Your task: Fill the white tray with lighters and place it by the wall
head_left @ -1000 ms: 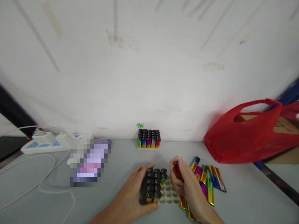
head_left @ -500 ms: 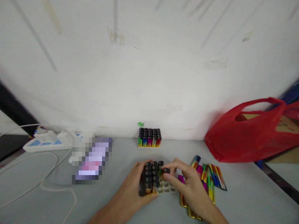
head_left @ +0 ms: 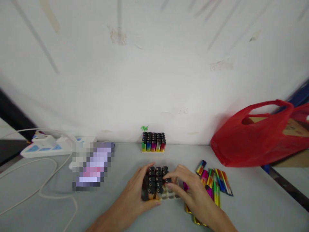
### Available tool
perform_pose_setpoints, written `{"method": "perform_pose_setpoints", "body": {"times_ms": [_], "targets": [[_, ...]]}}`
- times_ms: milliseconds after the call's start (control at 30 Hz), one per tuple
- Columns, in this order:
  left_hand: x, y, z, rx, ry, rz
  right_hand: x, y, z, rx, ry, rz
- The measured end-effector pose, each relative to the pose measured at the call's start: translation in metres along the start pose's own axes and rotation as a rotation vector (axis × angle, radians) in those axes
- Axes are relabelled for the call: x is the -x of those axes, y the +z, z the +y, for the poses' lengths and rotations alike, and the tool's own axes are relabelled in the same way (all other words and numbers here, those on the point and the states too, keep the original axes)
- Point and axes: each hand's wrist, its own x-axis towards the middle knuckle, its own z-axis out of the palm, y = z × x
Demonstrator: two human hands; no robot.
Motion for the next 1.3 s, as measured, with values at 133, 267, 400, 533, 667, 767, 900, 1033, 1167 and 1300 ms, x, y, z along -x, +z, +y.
{"method": "perform_pose_setpoints", "body": {"times_ms": [133, 267, 400, 533, 667, 767, 900, 1033, 1167, 1300], "targets": [[-0.001, -0.003, 0.001, -0.024, 0.007, 0.006, 0.001, 0.001, 0.002, 0.024, -0.032, -0.006], [-0.001, -0.004, 0.005, -0.024, -0.005, 0.027, 0.005, 0.005, 0.004, 0.023, 0.052, 0.069], [0.001, -0.005, 0.008, -0.019, -0.001, 0.027, 0.005, 0.006, 0.009, 0.105, 0.139, 0.167], [0.001, -0.005, 0.01, -0.027, -0.011, 0.028, 0.002, 0.006, 0.021, 0.38, 0.179, 0.342], [0.002, -0.004, 0.01, -0.026, -0.016, 0.032, 0.004, 0.001, 0.037, 0.899, 0.34, 0.438], [0.002, -0.003, 0.007, -0.026, -0.004, 0.028, 0.007, -0.007, 0.044, 1.19, 0.455, 0.42], [0.002, -0.002, 0.006, -0.035, 0.002, 0.028, 0.01, -0.018, 0.047, 1.392, 0.54, 0.403], [0.001, -0.003, 0.007, -0.022, 0.012, 0.032, 0.011, -0.018, 0.054, 1.416, 0.469, 0.375], [0.0, -0.004, 0.009, -0.024, 0.005, 0.025, 0.008, -0.012, 0.061, 1.283, 0.312, 0.264], [0.0, -0.003, 0.008, -0.032, 0.019, 0.042, 0.004, -0.007, 0.059, 1.084, 0.188, 0.133]]}}
